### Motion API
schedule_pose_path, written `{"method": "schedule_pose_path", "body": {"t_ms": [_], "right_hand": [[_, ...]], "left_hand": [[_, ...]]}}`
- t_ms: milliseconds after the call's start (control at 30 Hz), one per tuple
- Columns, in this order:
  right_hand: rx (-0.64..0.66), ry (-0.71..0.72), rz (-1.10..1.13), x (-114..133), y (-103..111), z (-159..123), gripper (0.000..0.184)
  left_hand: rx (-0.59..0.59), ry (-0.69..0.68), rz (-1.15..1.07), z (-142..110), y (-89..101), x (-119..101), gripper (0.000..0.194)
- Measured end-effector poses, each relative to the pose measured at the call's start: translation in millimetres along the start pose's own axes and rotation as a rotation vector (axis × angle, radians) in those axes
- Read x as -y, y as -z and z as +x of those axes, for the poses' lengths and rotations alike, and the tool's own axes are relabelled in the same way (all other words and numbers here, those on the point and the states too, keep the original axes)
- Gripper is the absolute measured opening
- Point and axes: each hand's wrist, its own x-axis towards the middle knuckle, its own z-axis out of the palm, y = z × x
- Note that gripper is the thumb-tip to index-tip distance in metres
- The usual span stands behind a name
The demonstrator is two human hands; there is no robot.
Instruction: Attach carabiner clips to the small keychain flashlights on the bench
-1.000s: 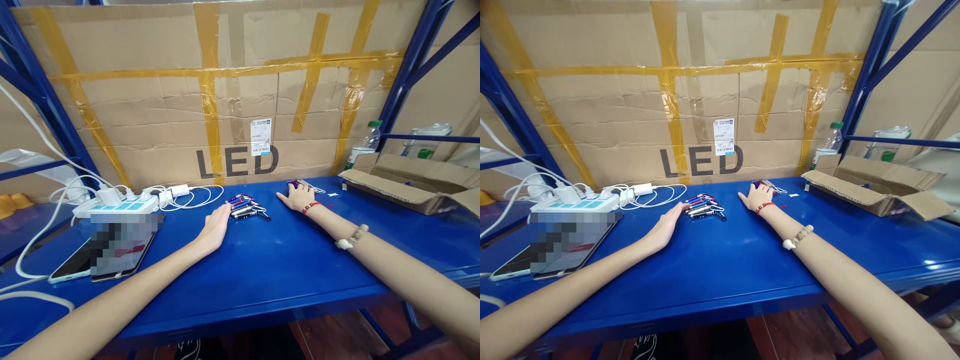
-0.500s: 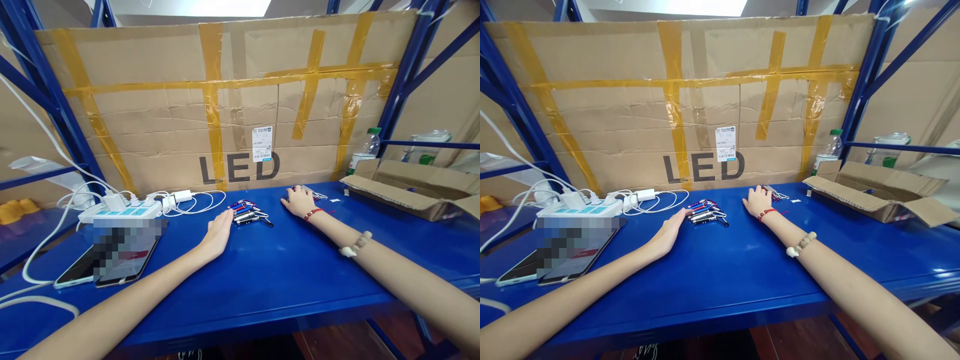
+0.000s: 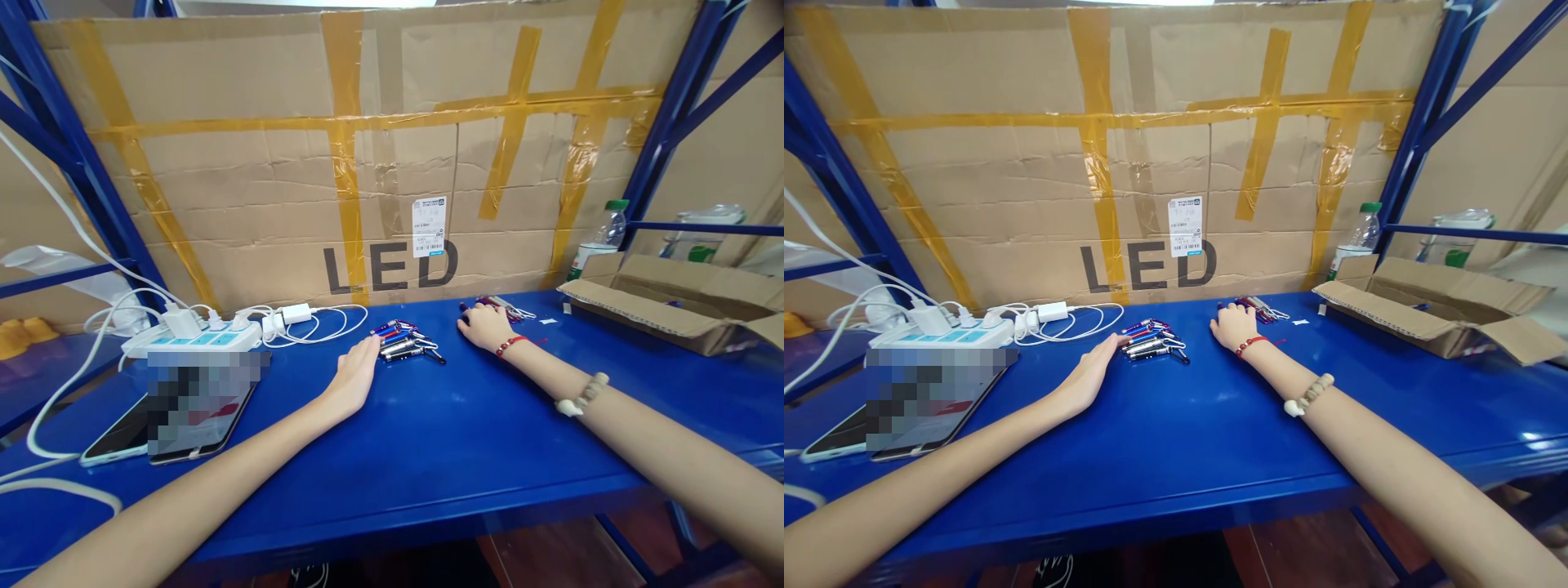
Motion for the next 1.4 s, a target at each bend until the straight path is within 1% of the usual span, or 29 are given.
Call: {"method": "schedule_pose_path", "body": {"t_ms": [167,367,500,633,767,833,1033,1200,1400], "right_hand": [[-0.044,0.11,0.062,5,9,-3,0.026],[-0.087,0.143,0.165,15,14,-8,0.022],[-0.084,0.145,0.17,17,11,-9,0.033],[-0.05,0.181,0.12,15,10,-8,0.028],[-0.064,0.216,0.125,15,10,-9,0.026],[-0.093,0.216,0.15,16,11,-10,0.026],[-0.23,0.22,0.307,20,9,-10,0.028],[-0.215,0.251,0.379,22,8,-10,0.025],[-0.223,0.269,0.429,23,7,-11,0.029]], "left_hand": [[0.022,0.012,0.005,-1,0.7,-4,0.06],[0.024,-0.003,0.004,-1,0.4,-3,0.059],[0.021,-0.017,0.007,0,-0.3,-2,0.059],[0.021,-0.036,0.027,0,-0.1,-1,0.06],[0.012,-0.045,0.032,-1,0.5,-1,0.06],[0.012,-0.052,0.037,0,0.4,0,0.06],[0.007,-0.028,0.029,-1,0.0,-2,0.06],[0.014,-0.029,0.034,-1,0.3,-3,0.06],[0.029,-0.016,0.03,-1,0.5,-3,0.06]]}}
